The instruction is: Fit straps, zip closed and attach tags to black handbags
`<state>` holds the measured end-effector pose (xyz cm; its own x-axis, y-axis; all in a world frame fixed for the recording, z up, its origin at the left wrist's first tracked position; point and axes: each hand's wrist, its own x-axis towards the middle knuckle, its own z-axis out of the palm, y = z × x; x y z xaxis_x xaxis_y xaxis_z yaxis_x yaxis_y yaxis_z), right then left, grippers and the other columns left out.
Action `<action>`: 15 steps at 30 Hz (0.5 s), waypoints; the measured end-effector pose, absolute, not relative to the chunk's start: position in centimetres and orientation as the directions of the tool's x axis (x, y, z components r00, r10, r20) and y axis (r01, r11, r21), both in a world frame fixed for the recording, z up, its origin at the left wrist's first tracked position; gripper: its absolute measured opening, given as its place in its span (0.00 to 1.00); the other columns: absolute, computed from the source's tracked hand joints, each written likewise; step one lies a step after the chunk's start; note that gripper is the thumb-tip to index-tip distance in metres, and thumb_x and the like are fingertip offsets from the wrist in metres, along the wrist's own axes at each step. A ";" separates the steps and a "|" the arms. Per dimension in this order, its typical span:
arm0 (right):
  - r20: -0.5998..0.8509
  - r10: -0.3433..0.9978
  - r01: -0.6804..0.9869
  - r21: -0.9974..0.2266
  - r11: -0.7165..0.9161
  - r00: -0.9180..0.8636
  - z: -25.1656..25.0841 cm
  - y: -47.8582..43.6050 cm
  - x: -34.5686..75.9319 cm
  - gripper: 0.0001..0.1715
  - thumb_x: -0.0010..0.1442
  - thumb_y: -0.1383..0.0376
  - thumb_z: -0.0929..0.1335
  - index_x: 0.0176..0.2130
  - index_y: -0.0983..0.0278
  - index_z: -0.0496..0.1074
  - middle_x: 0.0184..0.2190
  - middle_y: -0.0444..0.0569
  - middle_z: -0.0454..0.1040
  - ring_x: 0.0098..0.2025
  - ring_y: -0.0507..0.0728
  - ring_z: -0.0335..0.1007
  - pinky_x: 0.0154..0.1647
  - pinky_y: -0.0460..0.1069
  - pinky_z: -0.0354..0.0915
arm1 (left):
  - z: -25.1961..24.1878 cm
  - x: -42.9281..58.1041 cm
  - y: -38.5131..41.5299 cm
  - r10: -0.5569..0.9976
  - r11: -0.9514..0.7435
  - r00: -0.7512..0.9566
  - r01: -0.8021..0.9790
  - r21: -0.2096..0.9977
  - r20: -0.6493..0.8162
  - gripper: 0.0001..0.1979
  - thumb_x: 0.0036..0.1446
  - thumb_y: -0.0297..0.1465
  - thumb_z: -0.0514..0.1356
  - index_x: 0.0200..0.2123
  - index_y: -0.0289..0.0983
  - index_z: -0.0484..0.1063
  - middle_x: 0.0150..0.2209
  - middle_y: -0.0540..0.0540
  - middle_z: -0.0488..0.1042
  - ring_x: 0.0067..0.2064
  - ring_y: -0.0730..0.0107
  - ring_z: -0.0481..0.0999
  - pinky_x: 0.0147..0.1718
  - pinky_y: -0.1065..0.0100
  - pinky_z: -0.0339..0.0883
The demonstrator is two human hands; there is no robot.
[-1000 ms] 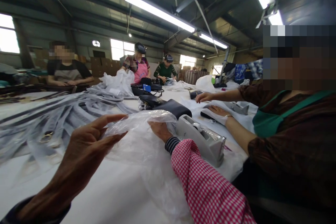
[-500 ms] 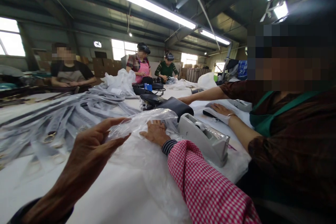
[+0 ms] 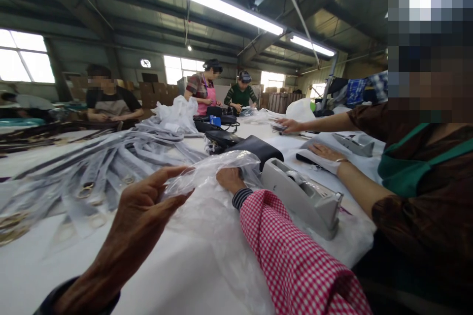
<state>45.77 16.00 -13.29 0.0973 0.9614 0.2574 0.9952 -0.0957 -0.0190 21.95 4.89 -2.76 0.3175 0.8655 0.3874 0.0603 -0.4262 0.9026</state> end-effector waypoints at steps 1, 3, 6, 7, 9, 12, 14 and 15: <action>0.266 0.957 0.994 -0.021 -0.110 0.111 -13.3 15.9 45.8 0.20 0.68 0.57 0.69 0.54 0.67 0.71 0.51 0.54 0.74 0.49 0.59 0.74 0.49 0.58 0.73 | -2.8 21.9 4.9 0.864 -0.427 0.322 0.066 0.902 0.386 0.24 0.47 0.42 0.72 0.48 0.41 0.79 0.39 0.49 0.81 0.41 0.65 0.78 0.38 0.74 0.72; 0.288 0.949 0.992 -0.021 -0.128 0.129 -13.4 15.6 45.9 0.20 0.68 0.57 0.69 0.53 0.68 0.72 0.50 0.55 0.74 0.48 0.59 0.74 0.49 0.58 0.73 | -2.9 21.8 5.0 0.862 -0.431 0.323 0.064 0.900 0.390 0.24 0.49 0.41 0.71 0.49 0.40 0.79 0.37 0.49 0.81 0.40 0.66 0.78 0.38 0.74 0.72; 0.333 0.933 0.990 -0.022 -0.140 0.139 -13.3 14.3 45.7 0.20 0.69 0.57 0.68 0.53 0.69 0.72 0.49 0.55 0.74 0.49 0.60 0.73 0.52 0.59 0.70 | -2.9 21.8 5.0 0.859 -0.429 0.324 0.031 0.903 0.397 0.24 0.49 0.40 0.71 0.49 0.39 0.79 0.39 0.49 0.81 0.37 0.67 0.77 0.35 0.75 0.71; 0.349 0.927 0.990 -0.022 -0.139 0.138 -13.2 13.7 45.6 0.19 0.70 0.57 0.66 0.53 0.68 0.71 0.49 0.55 0.74 0.50 0.60 0.73 0.53 0.60 0.69 | -2.8 21.8 4.9 0.858 -0.425 0.327 0.019 0.905 0.396 0.24 0.49 0.40 0.71 0.49 0.38 0.79 0.39 0.48 0.81 0.37 0.67 0.78 0.34 0.75 0.71; 0.375 0.921 0.994 -0.025 -0.107 0.108 -12.9 12.4 45.5 0.17 0.72 0.62 0.62 0.55 0.67 0.71 0.50 0.56 0.74 0.53 0.61 0.71 0.57 0.61 0.65 | -2.5 21.7 4.8 0.855 -0.422 0.332 -0.003 0.906 0.399 0.24 0.48 0.39 0.71 0.49 0.38 0.79 0.40 0.47 0.81 0.38 0.66 0.78 0.32 0.76 0.70; 0.386 0.922 0.999 -0.038 -0.001 0.015 -12.0 10.4 45.5 0.17 0.69 0.69 0.62 0.53 0.63 0.74 0.49 0.54 0.78 0.51 0.60 0.73 0.57 0.56 0.64 | -1.9 21.6 4.4 0.856 -0.422 0.322 -0.020 0.906 0.406 0.23 0.48 0.38 0.71 0.48 0.38 0.79 0.40 0.48 0.82 0.39 0.65 0.79 0.31 0.76 0.70; 0.397 0.918 0.997 -0.070 0.040 -0.009 -11.3 9.2 45.6 0.18 0.66 0.71 0.64 0.51 0.61 0.76 0.45 0.52 0.80 0.47 0.59 0.75 0.53 0.53 0.66 | -1.4 21.4 4.1 0.858 -0.428 0.303 -0.020 0.903 0.414 0.23 0.48 0.38 0.71 0.48 0.38 0.80 0.39 0.48 0.82 0.37 0.66 0.79 0.30 0.77 0.69; 0.410 0.912 0.995 -0.094 0.039 0.002 -11.0 8.7 45.7 0.19 0.65 0.71 0.64 0.51 0.61 0.76 0.45 0.52 0.81 0.47 0.59 0.76 0.52 0.52 0.67 | -1.2 21.3 4.0 0.858 -0.434 0.295 -0.018 0.901 0.420 0.23 0.48 0.38 0.70 0.48 0.39 0.80 0.39 0.49 0.82 0.37 0.66 0.78 0.29 0.77 0.68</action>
<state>45.66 8.69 -10.99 0.0025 0.9121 0.4100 0.9948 0.0395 -0.0938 21.30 4.01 -1.17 0.2952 0.8582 0.4199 -0.0182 -0.4343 0.9006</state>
